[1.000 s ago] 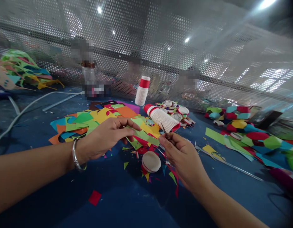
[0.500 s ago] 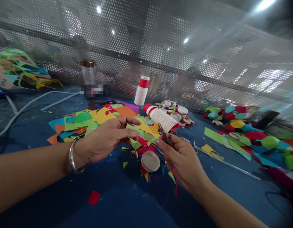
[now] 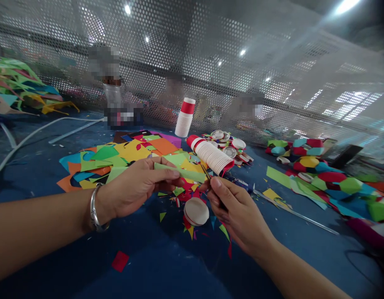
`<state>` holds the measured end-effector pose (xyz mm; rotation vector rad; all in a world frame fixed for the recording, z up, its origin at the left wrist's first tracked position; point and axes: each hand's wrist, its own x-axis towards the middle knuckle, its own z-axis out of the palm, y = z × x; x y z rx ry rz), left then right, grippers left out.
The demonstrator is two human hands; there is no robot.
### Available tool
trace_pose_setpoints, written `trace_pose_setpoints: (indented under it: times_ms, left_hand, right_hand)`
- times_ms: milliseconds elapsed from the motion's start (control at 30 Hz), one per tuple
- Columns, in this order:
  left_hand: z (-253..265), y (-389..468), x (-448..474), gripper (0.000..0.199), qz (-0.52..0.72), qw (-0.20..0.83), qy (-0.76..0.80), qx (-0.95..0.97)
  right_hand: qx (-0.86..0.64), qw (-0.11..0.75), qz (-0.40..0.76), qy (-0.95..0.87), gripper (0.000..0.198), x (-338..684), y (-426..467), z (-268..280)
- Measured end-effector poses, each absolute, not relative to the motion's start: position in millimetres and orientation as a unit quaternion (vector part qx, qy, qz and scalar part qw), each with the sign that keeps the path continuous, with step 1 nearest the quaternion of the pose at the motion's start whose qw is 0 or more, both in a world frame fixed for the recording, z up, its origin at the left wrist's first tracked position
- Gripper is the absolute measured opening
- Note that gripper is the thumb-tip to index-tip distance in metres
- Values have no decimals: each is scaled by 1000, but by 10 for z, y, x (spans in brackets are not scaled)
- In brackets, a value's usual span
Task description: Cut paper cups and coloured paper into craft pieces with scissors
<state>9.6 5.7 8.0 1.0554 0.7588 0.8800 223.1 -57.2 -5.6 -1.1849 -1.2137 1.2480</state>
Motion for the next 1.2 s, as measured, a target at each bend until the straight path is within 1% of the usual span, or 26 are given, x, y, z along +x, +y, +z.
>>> trace_pose_setpoints:
  times_ms: [133, 800, 967, 1200]
  left_hand:
    - [78, 38, 91, 16, 408, 699, 346, 475]
    - [98, -11, 94, 14, 402, 692, 340, 494]
    - [116, -8, 94, 18, 393, 697, 343, 491]
    - [74, 19, 74, 17, 400, 689, 340, 501]
  right_hand:
    - [-491, 498, 525, -484, 40, 2218, -570, -60]
    - [-490, 482, 532, -495, 42, 2247, -586, -63]
    - [-495, 480, 532, -492, 43, 2257, -588, -64]
    - [-502, 501, 532, -463, 45, 2239, -589, -41]
